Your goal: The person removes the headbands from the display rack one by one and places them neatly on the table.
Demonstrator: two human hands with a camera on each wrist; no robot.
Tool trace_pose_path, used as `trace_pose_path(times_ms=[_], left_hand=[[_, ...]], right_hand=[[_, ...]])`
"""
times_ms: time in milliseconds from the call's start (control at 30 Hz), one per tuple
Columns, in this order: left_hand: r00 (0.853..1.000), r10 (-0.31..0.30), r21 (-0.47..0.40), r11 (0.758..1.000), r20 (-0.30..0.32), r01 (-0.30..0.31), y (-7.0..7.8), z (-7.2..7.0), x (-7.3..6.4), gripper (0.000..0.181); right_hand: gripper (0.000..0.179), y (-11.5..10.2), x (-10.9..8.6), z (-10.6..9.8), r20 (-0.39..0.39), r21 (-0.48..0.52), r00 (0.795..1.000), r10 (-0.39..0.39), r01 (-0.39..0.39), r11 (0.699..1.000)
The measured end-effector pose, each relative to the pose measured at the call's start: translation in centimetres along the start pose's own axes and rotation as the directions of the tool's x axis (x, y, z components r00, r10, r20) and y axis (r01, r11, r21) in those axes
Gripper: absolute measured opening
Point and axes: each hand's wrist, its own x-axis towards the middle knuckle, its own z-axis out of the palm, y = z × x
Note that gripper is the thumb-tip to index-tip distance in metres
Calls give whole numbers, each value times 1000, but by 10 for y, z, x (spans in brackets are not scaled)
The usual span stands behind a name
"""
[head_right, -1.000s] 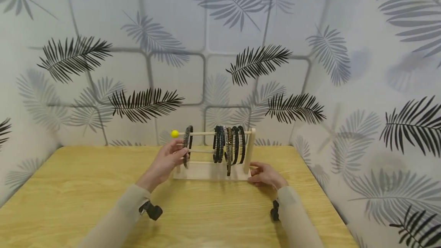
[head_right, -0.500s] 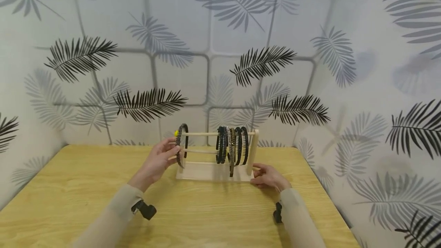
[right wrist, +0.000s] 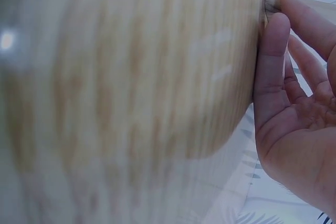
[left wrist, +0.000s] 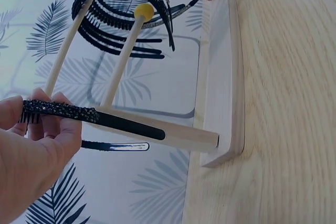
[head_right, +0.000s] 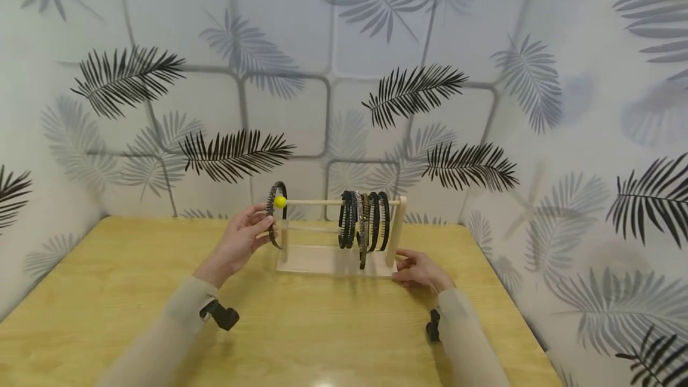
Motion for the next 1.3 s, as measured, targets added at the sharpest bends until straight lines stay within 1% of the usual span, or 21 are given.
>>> trace_pose_path(times_ms=[100, 167, 333, 400, 533, 633, 767, 867, 1033, 1167, 1300], left_hand=[[1000, 9, 7, 1000, -11, -9, 3, -6, 1, 38], [1000, 0, 10, 1000, -17, 0, 3, -9, 1, 38], [1000, -6, 56, 998, -21, 7, 3, -20, -3, 42], [1000, -5, 76, 997, -21, 6, 3, -26, -3, 46], [1000, 11, 78, 997, -4, -11, 2, -41, -4, 49], [999, 35, 63, 997, 12, -35, 1, -53, -6, 42], [999, 38, 96, 995, 9, -39, -1, -65, -8, 25], [1000, 25, 142, 989, 19, -27, -4, -72, -10, 22], [999, 8, 217, 976, 37, -16, -9, -84, -13, 34], [1000, -13, 267, 964, 19, 7, -12, -95, -17, 42], [1000, -25, 351, 936, -4, 25, -17, -109, -22, 49]], right_hand=[[80, -4, 1, -1, 3, 0, 1000, 1, -1, 1000], [81, -5, 1, -2, 5, 2, 1000, 13, -13, 1000], [80, -3, 0, 0, 3, -18, 1000, 13, -13, 1000], [80, 0, -1, 1, 0, -10, 1000, 5, -5, 1000], [82, 3, -3, -1, 29, 15, 999, -33, 33, 999], [84, 2, -5, -4, 49, 16, 997, -53, 52, 999], [81, 0, -5, -5, 28, 12, 999, -28, 28, 1000], [79, 0, -5, -4, 18, -3, 1000, -13, 13, 1000], [78, -1, -5, -2, 15, -6, 1000, 5, -5, 1000], [78, -2, -3, -2, 23, -4, 1000, -2, 2, 1000], [79, -3, -1, -2, 26, -9, 1000, -4, 4, 1000]])
